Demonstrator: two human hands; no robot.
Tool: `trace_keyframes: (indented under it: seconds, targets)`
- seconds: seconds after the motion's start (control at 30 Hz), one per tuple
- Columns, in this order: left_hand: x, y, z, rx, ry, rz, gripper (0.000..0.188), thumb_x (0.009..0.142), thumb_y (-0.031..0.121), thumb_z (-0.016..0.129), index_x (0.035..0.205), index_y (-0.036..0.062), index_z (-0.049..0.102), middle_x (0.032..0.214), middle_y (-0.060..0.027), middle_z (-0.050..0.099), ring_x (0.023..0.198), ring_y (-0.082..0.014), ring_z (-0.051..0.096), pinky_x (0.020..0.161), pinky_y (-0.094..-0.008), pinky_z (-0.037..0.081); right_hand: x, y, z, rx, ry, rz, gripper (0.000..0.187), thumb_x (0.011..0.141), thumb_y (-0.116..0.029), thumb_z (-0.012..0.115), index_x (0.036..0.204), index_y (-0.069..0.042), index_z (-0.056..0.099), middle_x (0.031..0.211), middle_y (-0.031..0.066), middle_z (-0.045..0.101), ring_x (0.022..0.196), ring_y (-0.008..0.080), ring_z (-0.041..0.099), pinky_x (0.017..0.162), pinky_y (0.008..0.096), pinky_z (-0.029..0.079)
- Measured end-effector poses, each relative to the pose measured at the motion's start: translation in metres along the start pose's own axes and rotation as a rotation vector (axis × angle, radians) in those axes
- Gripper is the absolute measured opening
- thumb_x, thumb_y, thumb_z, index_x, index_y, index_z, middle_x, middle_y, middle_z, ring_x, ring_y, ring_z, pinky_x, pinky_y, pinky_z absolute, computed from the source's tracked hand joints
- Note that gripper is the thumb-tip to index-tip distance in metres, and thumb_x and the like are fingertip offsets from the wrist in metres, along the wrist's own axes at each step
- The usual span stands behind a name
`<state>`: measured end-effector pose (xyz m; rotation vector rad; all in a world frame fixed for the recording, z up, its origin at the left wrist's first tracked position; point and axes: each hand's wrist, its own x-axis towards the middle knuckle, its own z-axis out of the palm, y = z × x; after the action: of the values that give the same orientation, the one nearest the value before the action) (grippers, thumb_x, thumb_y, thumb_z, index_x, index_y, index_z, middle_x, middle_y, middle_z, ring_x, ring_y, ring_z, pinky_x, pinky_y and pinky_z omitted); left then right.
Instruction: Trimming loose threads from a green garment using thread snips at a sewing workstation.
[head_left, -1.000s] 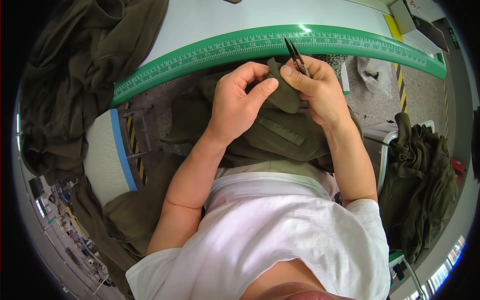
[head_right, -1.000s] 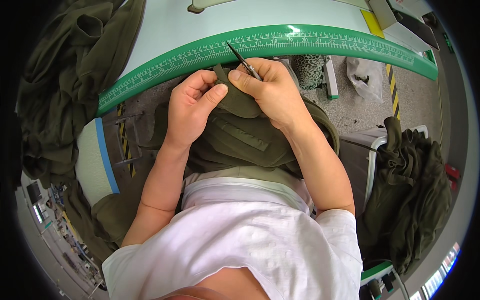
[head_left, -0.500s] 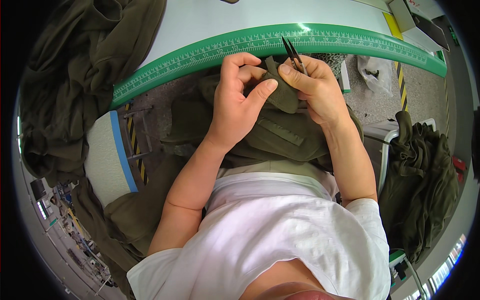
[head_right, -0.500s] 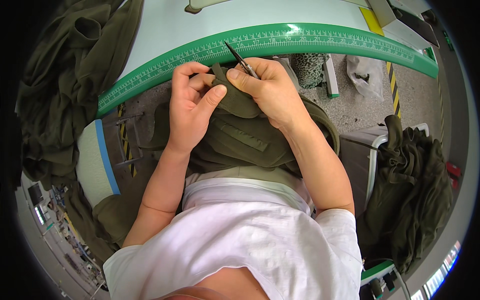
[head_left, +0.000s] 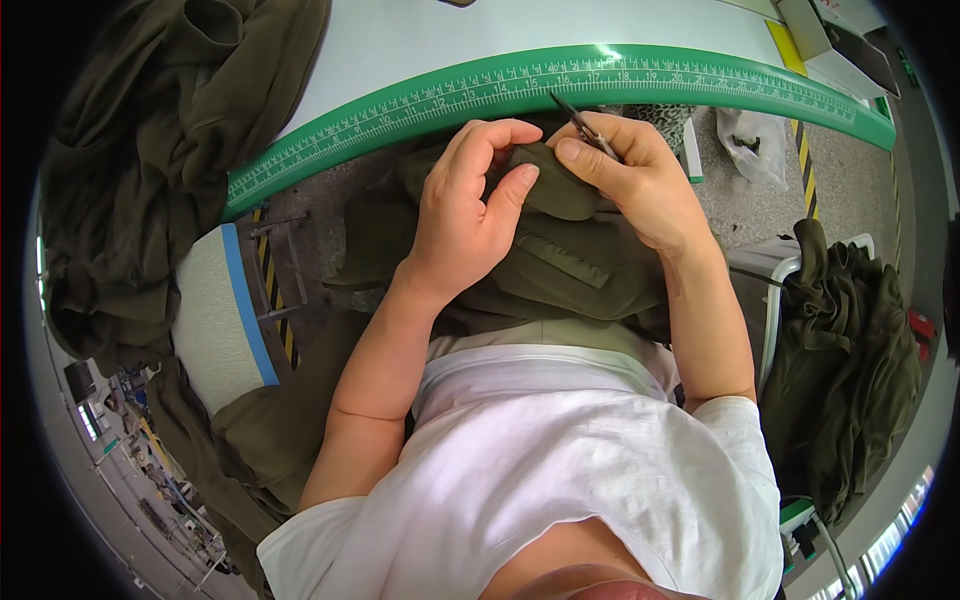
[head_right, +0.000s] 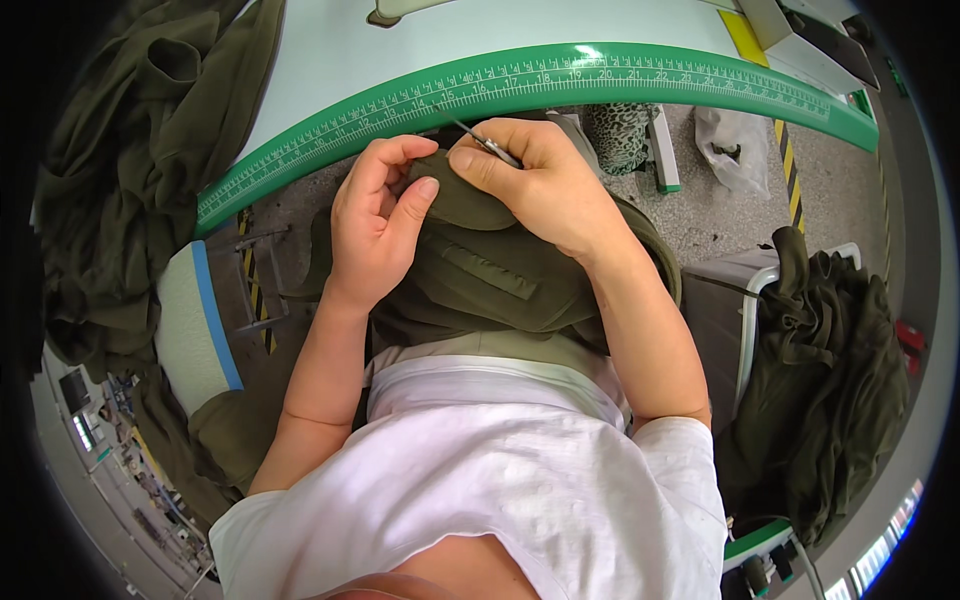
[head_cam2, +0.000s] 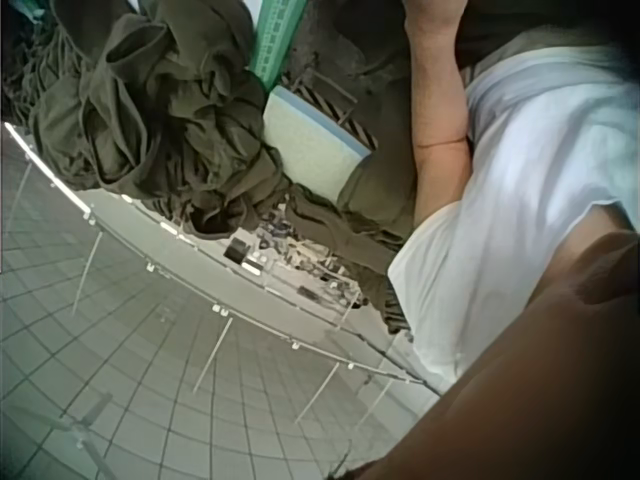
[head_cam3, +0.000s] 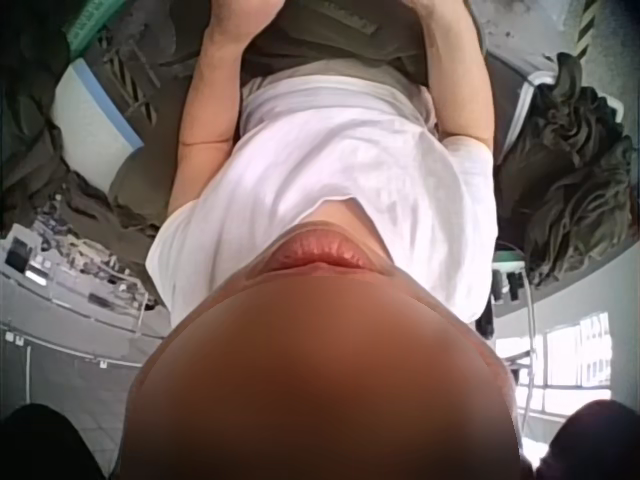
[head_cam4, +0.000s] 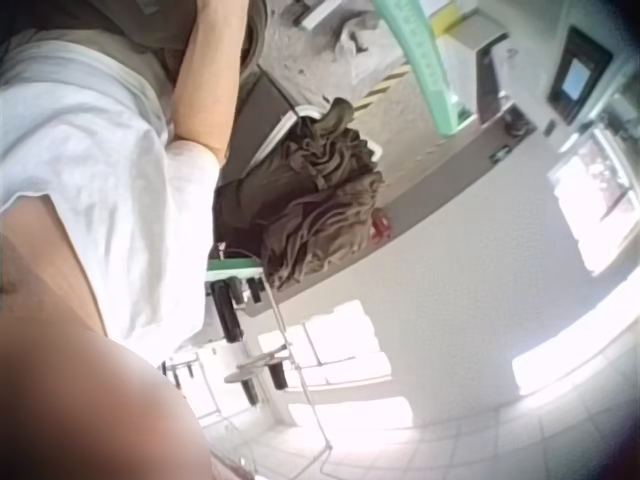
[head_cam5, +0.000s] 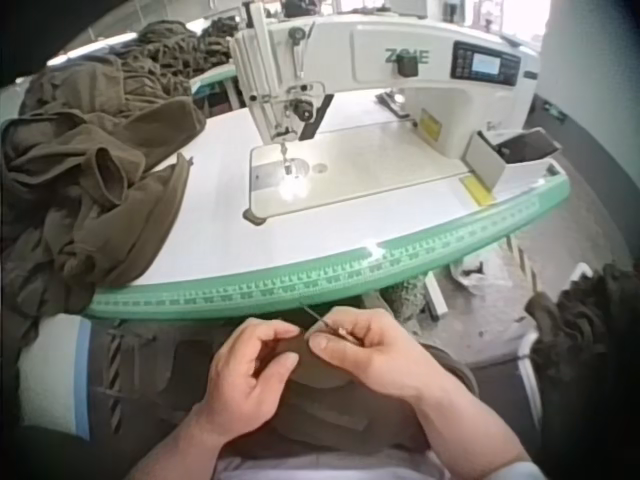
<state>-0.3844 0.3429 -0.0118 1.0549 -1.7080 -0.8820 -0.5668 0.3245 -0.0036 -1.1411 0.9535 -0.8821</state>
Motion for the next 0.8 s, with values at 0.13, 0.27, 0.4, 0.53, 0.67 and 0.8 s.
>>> trace_keyframes:
  seconds: [0.13,0.27,0.4,0.53,0.67,0.8]
  targets:
    - [0.000,-0.001,0.000,0.021,0.024,0.041,0.025,0.082,-0.003,0.062,0.106,0.0012,0.057,0.095,-0.0093,0.059,0.078,-0.0207,0.058,0.070,-0.0288,0.048,-0.001,0.001,-0.001,-0.153,0.001,-0.096,0.012,0.087,-0.015,0.067,0.088,-0.003,0.065,0.074,-0.0051,0.054,0.066,0.0041,0.043,0.058,0.0204,0.033]
    - [0.006,0.009,-0.007,0.131,-0.061,0.093,0.024,0.081,-0.002,0.063,0.104,0.0022,0.058,0.091,-0.0087,0.059,0.075,-0.0211,0.057,0.068,-0.0296,0.047,-0.002,-0.003,-0.001,0.003,-0.007,0.005,0.012,0.086,-0.013,0.067,0.090,-0.001,0.065,0.076,-0.0040,0.055,0.069,0.0049,0.045,0.061,0.0209,0.035]
    - [0.007,0.009,-0.011,0.174,-0.124,0.109,0.024,0.080,-0.001,0.064,0.103,0.0027,0.058,0.087,-0.0084,0.057,0.073,-0.0217,0.056,0.065,-0.0300,0.046,-0.002,-0.002,-0.001,0.073,-0.019,0.047,0.013,0.086,-0.014,0.067,0.090,-0.001,0.065,0.075,-0.0046,0.054,0.068,0.0046,0.045,0.059,0.0208,0.034]
    - [0.009,0.009,-0.012,0.190,-0.154,0.088,0.024,0.080,0.001,0.065,0.102,0.0028,0.058,0.085,-0.0086,0.056,0.073,-0.0220,0.055,0.064,-0.0299,0.045,-0.002,0.002,-0.001,0.085,-0.031,0.072,0.014,0.086,-0.015,0.068,0.090,-0.002,0.065,0.074,-0.0051,0.053,0.066,0.0041,0.043,0.058,0.0207,0.033]
    - [0.010,0.008,-0.012,0.196,-0.161,0.073,0.022,0.080,0.002,0.066,0.101,0.0024,0.058,0.086,-0.0085,0.057,0.073,-0.0206,0.055,0.065,-0.0289,0.046,-0.001,0.002,-0.001,0.094,-0.030,0.067,0.014,0.086,-0.016,0.068,0.089,-0.003,0.065,0.072,-0.0058,0.052,0.062,0.0033,0.041,0.055,0.0203,0.030]
    - [0.005,0.006,-0.006,0.030,-0.081,-0.022,0.020,0.082,0.004,0.066,0.100,0.0017,0.057,0.087,-0.0076,0.059,0.074,-0.0169,0.056,0.067,-0.0269,0.046,-0.001,0.001,-0.002,0.115,-0.025,0.072,0.015,0.085,-0.017,0.068,0.089,-0.003,0.065,0.070,-0.0068,0.051,0.059,0.0024,0.037,0.052,0.0199,0.026]
